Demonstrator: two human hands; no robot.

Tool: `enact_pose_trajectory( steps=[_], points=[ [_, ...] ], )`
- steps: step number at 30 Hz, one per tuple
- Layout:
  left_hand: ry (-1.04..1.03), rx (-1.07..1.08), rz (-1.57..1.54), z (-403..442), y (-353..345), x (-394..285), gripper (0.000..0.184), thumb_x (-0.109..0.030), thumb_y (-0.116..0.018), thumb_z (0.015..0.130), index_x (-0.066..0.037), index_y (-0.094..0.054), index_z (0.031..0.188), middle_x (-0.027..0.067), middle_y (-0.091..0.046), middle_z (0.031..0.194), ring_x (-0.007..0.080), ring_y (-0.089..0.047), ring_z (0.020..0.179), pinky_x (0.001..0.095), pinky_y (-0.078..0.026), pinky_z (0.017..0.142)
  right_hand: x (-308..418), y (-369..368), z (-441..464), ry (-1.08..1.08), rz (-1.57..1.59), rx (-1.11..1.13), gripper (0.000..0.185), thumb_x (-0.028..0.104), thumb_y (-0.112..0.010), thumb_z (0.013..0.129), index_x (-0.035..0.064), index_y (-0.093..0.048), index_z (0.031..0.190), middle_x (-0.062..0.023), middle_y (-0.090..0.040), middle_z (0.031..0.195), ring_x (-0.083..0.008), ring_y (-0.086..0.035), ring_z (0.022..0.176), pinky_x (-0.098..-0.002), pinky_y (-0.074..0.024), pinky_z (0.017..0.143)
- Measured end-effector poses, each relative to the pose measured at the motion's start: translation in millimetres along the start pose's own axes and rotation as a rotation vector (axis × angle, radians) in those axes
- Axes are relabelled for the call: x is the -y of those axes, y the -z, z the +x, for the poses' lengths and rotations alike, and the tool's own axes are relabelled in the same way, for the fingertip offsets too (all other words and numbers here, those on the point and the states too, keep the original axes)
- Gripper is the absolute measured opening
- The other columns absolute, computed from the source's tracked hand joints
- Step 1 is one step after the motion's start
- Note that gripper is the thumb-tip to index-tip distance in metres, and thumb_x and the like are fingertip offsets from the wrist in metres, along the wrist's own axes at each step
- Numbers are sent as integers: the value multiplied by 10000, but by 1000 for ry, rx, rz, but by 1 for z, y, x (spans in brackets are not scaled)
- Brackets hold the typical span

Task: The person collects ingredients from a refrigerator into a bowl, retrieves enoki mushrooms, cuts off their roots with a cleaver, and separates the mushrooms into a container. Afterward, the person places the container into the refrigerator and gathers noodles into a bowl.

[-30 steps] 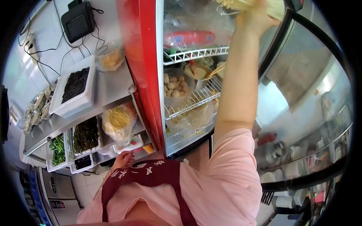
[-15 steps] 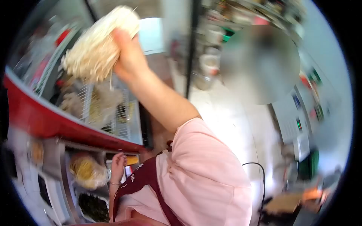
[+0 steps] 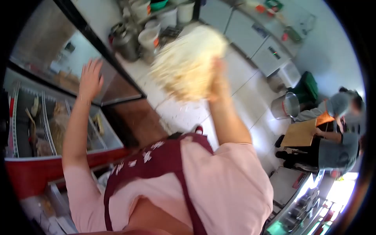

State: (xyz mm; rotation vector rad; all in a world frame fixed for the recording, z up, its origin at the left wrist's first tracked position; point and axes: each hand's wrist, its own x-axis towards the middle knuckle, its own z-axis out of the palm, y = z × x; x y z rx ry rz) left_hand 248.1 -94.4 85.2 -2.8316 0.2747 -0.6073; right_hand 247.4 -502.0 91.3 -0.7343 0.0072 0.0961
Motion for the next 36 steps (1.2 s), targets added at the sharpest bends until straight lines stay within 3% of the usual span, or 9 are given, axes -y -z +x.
enact_pose_trajectory(
  steps=[1,5,9,12,14,17,20,28,36],
  points=[
    [-85,1,131,25,-11,3,509,-148,-587,776,-60,-461,1262,101,-399,1368,295,-308,1311,488,-236,1081,10,65,29,78,99,221,497,396,-528,900,36,-465,1236,-155,-551,1171,-273,-538,1112,-451,-473,917],
    [-107,185,480,113,-79,7,473,-172,-571,789,-80,-490,1245,68,-420,1362,258,-323,1308,463,-188,1103,67,123,49,167,53,-140,638,402,-582,792,30,-429,1288,-162,-522,1242,-330,-494,1157,-478,-415,986],
    [-17,432,783,156,-133,18,372,-281,-415,875,-60,-604,1106,130,-554,1212,255,-420,1235,450,-83,1121,111,213,89,147,268,39,646,389,-578,790,31,-416,1303,-159,-497,1274,-335,-469,1183,-494,-398,998],
    [112,623,797,180,-126,-13,366,-312,-408,904,-75,-680,970,96,-649,1034,249,-562,1048,437,-285,996,133,257,125,115,334,93,715,450,-563,790,68,-365,1362,-174,-402,1370,-373,-384,1261,-553,-329,1031],
    [171,827,700,192,-113,-27,367,-311,-407,899,-85,-693,937,97,-666,983,267,-608,964,450,-379,900,152,254,155,157,56,-276,684,394,-558,793,68,-364,1361,-168,-387,1383,-376,-374,1267,-555,-322,1035],
    [73,570,661,154,-139,-5,333,-331,-462,863,-100,-690,938,130,-669,979,303,-641,906,440,-499,725,165,294,203,165,179,-150,603,344,-544,818,43,-399,1320,-159,-456,1313,-342,-430,1217,-505,-363,1019],
    [361,1062,360,137,-105,-39,445,-434,-454,878,-48,-660,960,202,-642,994,373,-610,943,466,-479,806,172,303,250,281,33,-248,525,327,-541,848,17,-439,1259,-151,-534,1215,-298,-518,1121,-431,-439,962],
    [738,834,-517,124,-216,-120,456,-337,-609,838,7,-575,1135,193,-651,993,314,-626,939,369,-481,826,170,310,376,106,161,-172,494,333,-530,887,-1,-449,1243,-171,-560,1182,-290,-568,1072,-417,-486,909],
    [243,631,-1374,497,-379,-215,376,-194,-539,922,10,-490,1233,127,-600,1129,188,-561,1054,282,-426,914,193,306,506,34,83,-186,464,226,-555,850,-11,-448,1234,-156,-576,1164,-267,-589,1042,-404,-488,912]
  ],
)
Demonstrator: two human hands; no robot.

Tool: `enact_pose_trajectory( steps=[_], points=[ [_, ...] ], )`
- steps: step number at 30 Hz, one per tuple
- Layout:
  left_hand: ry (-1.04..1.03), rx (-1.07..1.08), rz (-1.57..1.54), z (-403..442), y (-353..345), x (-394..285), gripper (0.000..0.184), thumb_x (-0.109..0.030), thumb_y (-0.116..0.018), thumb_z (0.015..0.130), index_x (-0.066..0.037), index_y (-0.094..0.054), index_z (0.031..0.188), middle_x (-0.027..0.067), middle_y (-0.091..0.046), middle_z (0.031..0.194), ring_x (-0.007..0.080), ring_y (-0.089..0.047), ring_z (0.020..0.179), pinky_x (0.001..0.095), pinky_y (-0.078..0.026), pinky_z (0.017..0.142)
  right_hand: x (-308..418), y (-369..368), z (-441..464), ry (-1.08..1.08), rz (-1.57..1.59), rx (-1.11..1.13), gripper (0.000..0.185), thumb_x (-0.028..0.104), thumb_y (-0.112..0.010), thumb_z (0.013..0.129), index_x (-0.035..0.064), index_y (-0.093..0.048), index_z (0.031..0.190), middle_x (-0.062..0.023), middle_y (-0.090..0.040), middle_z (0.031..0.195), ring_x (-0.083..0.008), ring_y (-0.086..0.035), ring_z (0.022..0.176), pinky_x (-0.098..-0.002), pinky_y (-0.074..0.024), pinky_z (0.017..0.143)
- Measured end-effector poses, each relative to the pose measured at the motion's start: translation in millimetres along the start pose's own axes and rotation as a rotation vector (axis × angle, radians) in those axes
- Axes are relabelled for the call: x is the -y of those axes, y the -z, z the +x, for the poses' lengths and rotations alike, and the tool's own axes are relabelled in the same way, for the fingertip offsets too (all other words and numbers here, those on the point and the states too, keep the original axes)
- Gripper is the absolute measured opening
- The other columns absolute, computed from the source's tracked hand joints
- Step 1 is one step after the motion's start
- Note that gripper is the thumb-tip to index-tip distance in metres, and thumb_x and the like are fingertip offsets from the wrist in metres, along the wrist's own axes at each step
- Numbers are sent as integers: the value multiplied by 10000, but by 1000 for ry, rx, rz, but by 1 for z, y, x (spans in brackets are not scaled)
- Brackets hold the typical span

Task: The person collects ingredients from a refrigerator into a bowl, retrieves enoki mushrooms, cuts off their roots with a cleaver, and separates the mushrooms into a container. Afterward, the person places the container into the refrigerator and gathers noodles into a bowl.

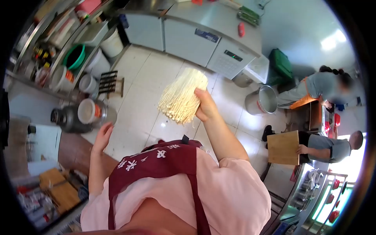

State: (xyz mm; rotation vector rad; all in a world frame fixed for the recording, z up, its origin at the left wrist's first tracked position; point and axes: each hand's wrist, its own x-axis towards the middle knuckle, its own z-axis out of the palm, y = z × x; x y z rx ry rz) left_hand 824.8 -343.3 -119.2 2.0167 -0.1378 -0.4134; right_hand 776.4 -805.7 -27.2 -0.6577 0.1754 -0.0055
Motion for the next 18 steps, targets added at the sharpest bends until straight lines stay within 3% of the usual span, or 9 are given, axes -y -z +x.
enact_pose_trajectory(
  steps=[4,6,7,10,13,16,17,18],
  points=[
    [-214,522,-407,174,-94,-150,445,-284,-435,971,-6,-408,1318,150,-515,1263,224,-502,1168,344,-371,1012,29,-2,46,105,-30,20,463,156,-560,832,12,-433,1253,-141,-566,1179,-256,-584,1056,-393,-490,908],
    [-331,776,-376,229,-143,-213,519,-338,-427,966,-22,-335,1367,144,-429,1348,232,-451,1218,353,-337,1034,47,3,70,177,-147,-72,602,97,-597,806,44,-296,1324,-125,-492,1223,-259,-529,1114,-409,-474,926],
    [-364,864,-362,248,-166,-239,547,-356,-428,963,-31,-306,1386,141,-405,1368,235,-432,1234,356,-328,1037,56,5,84,194,-141,-76,602,97,-597,806,44,-296,1324,-125,-492,1223,-259,-529,1114,-409,-474,926],
    [-331,939,-261,300,-215,-273,615,-330,-491,939,-70,-231,1431,138,-410,1349,217,-413,1222,357,-317,1027,84,27,127,213,-222,-157,666,62,-597,803,44,-227,1357,-140,-451,1252,-264,-504,1137,-397,-464,929],
    [-148,1072,-377,360,-229,-296,749,-281,-601,876,-75,-161,1446,146,-406,1333,196,-409,1207,352,-337,1013,109,45,203,250,-345,-261,752,27,-618,785,28,-162,1383,-165,-441,1240,-268,-489,1141,-387,-456,926],
    [-92,927,-311,412,-223,-307,747,-266,-615,863,-62,-180,1435,143,-412,1320,199,-411,1206,350,-354,1002,124,28,273,184,-465,-326,861,46,-670,769,7,-86,1400,-196,-417,1261,-272,-477,1144,-385,-439,932],
    [-146,858,-323,434,-223,-302,762,-235,-629,854,-44,-166,1429,168,-461,1272,208,-482,1143,337,-433,923,126,19,296,154,-525,-326,897,71,-696,762,-1,-70,1401,-209,-408,1270,-277,-474,1145,-386,-433,936],
    [-139,852,-326,454,-221,-296,762,-235,-629,854,-44,-166,1429,168,-461,1272,208,-482,1143,337,-433,923,130,10,318,126,-589,-326,936,97,-722,754,-8,-54,1402,-221,-399,1278,-281,-470,1147,-387,-427,941]
  ],
)
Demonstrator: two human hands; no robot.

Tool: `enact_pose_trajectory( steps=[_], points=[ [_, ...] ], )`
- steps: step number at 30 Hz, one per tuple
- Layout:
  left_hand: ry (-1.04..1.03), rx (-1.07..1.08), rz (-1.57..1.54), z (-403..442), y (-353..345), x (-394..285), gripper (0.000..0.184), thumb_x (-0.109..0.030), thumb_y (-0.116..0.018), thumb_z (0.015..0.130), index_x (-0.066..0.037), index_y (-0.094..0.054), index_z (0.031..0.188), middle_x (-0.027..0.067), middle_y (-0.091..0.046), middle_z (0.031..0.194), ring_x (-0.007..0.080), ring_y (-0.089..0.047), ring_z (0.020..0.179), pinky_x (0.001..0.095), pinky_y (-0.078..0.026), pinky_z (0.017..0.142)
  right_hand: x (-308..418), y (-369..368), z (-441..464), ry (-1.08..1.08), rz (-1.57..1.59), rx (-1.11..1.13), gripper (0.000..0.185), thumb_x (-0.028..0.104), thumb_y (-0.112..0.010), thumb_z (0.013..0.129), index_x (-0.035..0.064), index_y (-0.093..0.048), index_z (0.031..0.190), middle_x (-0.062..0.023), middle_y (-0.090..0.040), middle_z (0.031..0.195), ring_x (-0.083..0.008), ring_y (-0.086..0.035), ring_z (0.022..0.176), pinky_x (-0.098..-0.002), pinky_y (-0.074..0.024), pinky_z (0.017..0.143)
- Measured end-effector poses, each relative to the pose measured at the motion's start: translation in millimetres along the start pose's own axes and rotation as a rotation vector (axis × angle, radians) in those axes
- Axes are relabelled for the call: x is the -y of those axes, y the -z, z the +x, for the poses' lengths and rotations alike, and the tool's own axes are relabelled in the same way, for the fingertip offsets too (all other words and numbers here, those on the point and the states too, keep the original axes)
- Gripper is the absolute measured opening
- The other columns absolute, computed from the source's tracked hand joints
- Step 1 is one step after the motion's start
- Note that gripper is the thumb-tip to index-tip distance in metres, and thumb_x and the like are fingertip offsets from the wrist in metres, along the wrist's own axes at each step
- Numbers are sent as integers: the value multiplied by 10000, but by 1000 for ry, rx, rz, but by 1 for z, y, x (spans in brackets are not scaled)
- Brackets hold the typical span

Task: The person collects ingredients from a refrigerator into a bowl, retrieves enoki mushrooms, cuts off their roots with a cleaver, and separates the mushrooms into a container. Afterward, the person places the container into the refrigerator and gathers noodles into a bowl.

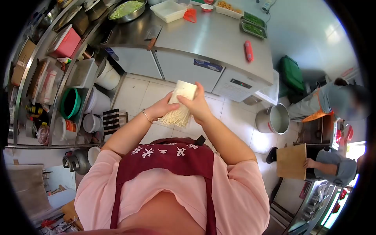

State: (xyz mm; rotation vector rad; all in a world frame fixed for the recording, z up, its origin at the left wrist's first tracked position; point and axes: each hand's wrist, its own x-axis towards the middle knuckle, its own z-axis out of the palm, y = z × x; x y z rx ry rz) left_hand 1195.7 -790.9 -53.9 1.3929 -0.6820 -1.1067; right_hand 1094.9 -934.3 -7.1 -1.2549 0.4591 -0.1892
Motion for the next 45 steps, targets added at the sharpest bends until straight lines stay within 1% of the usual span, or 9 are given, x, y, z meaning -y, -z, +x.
enact_pose_trajectory(
  steps=[9,16,22,24,29,35,36,39,45],
  points=[
    [-38,45,-587,69,167,-22,752,-430,-624,802,-12,-332,1355,157,-500,1277,264,-532,1147,389,-457,950,47,-63,178,-32,-87,211,921,135,-692,797,22,-32,1430,-236,-347,1352,-298,-421,1209,-389,-386,985],
    [61,255,-903,139,296,-22,679,-395,-624,809,9,-402,1307,145,-547,1226,244,-566,1095,373,-464,931,83,-35,288,-20,2,242,420,133,-550,885,-34,-448,1257,-179,-478,1273,-245,-475,1174,-367,-414,967],
    [-44,212,-977,209,360,0,647,-419,-573,822,23,-444,1277,154,-561,1213,261,-568,1089,388,-461,931,40,72,370,-160,204,-40,280,147,-509,918,-25,-534,1137,-112,-624,1031,-219,-604,977,-332,-494,840],
    [-81,233,-1005,222,377,-16,639,-413,-566,824,26,-449,1272,156,-560,1216,264,-570,1087,393,-464,929,0,115,420,-174,-734,-355,276,174,-529,895,-19,-573,1088,-121,-641,984,-202,-616,920,-308,-507,761],
    [-40,-60,-963,240,418,-18,868,-510,-657,726,-42,-336,1383,158,-470,1321,309,-512,1164,444,-436,971,13,72,574,-101,-491,-172,229,158,-553,858,20,-626,1026,-100,-661,950,-186,-636,852,-308,-505,718],
    [-148,-77,-1408,248,423,-82,933,-459,-741,670,-94,-300,1407,187,-422,1351,391,-463,1189,562,-415,947,39,-40,722,998,-1355,-98,295,258,-622,796,112,-615,1053,-95,-590,1122,-279,-521,1099,-481,-300,1027],
    [-72,-45,-1689,249,429,-84,934,-461,-743,669,-90,-303,1405,200,-411,1355,398,-449,1200,571,-412,943,38,-50,736,992,-1353,-98,295,258,-622,796,112,-615,1053,-95,-590,1122,-279,-521,1099,-481,-300,1027],
    [-287,-106,-1415,245,446,-57,760,-443,-599,786,-67,-328,1388,241,-404,1344,428,-432,1201,576,-405,941,47,-71,762,487,-1830,338,313,374,-598,830,118,-631,1007,-71,-607,1046,-255,-521,1072,-541,-232,1046],
    [-304,-86,-1210,248,486,-51,718,-482,-495,832,-44,-336,1378,247,-408,1336,430,-449,1181,552,-422,931,39,-53,755,720,-1645,362,303,400,-612,807,106,-625,881,-61,-604,891,-260,-546,1003,-468,-324,988]
  ],
)
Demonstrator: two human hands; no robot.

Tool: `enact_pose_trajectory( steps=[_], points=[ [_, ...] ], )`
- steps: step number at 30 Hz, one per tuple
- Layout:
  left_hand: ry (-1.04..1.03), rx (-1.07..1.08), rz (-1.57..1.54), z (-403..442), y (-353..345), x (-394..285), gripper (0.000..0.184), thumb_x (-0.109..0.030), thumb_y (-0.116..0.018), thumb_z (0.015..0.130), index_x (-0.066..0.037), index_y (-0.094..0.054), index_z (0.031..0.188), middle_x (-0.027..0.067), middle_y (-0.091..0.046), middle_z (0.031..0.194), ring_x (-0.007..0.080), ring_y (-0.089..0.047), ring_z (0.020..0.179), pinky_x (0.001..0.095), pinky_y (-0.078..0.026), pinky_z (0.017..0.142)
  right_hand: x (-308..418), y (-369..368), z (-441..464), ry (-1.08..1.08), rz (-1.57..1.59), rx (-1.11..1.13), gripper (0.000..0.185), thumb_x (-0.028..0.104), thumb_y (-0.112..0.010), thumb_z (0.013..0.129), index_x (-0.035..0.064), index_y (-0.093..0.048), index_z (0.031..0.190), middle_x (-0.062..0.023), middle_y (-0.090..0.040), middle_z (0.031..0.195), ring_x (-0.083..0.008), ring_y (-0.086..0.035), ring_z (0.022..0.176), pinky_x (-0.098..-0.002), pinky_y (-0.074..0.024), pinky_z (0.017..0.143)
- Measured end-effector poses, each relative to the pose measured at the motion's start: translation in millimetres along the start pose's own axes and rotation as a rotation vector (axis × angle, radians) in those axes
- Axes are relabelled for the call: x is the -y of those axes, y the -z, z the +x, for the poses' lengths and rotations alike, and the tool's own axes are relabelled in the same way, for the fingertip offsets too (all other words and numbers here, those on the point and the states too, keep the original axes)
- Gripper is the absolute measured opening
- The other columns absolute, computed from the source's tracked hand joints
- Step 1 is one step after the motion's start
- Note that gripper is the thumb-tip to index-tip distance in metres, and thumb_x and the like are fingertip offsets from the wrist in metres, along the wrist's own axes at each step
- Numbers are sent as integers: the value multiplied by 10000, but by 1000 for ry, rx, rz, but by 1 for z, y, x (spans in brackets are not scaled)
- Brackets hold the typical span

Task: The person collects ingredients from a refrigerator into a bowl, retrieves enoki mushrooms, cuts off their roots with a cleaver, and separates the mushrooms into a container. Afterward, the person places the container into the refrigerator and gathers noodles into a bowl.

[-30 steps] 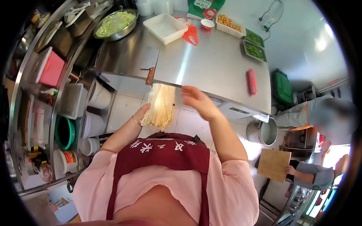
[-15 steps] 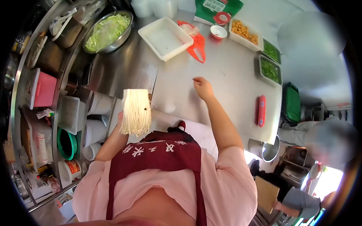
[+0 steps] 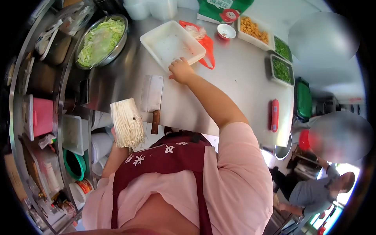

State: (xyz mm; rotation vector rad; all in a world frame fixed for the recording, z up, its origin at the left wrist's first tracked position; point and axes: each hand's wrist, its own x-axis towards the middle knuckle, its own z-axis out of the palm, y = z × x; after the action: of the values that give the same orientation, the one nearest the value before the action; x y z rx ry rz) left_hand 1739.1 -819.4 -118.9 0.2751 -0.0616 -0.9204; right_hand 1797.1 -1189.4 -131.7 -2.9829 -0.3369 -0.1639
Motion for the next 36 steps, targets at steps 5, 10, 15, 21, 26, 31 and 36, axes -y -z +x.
enact_pose_trajectory(
  steps=[5,10,15,21,26,31,36],
  points=[
    [29,-64,149,24,14,-26,876,-543,-635,710,-71,-330,1381,219,-454,1296,401,-481,1157,524,-458,902,15,10,28,-74,198,-169,196,304,-632,800,119,-618,861,-77,-598,808,-273,-592,858,-411,-402,820],
    [74,-83,246,51,21,-35,909,-568,-651,683,-88,-328,1385,197,-443,1316,390,-481,1158,520,-446,920,33,67,24,-322,499,-532,76,149,-618,815,80,-613,847,-96,-605,802,-264,-592,785,-382,-459,711],
    [176,122,139,70,-5,-24,802,-392,-619,770,-43,-272,1403,188,-414,1357,366,-475,1191,509,-426,963,36,120,-84,-573,1139,-931,99,121,-597,871,40,-632,914,-33,-646,904,-130,-586,874,-262,-458,781],
    [344,141,171,94,-15,-8,768,-423,-577,761,-32,-331,1375,194,-465,1303,373,-514,1142,527,-470,903,-6,106,-290,-512,1486,-1599,179,190,-455,956,72,-562,1038,-29,-601,1013,-131,-553,906,-308,-449,791],
    [366,141,109,110,-11,2,595,-353,-449,860,-17,-381,1346,187,-483,1295,358,-521,1141,499,-444,946,-25,45,-364,-1048,1569,-1979,276,258,-353,992,80,-542,1086,-35,-615,1041,-148,-567,910,-297,-457,802],
    [427,-25,279,121,-10,8,787,-458,-614,759,-19,-353,1358,170,-490,1290,320,-535,1128,461,-475,922,-37,34,-392,-989,1687,-2072,246,260,-364,991,92,-544,989,-9,-611,955,-122,-581,825,-256,-481,726],
    [381,3,283,121,-23,15,783,-460,-614,760,-21,-357,1356,168,-496,1285,316,-532,1132,460,-468,930,-59,29,-404,-1109,1600,-2129,208,226,-401,980,75,-545,978,-20,-613,936,-103,-588,790,-226,-497,670]
  ],
)
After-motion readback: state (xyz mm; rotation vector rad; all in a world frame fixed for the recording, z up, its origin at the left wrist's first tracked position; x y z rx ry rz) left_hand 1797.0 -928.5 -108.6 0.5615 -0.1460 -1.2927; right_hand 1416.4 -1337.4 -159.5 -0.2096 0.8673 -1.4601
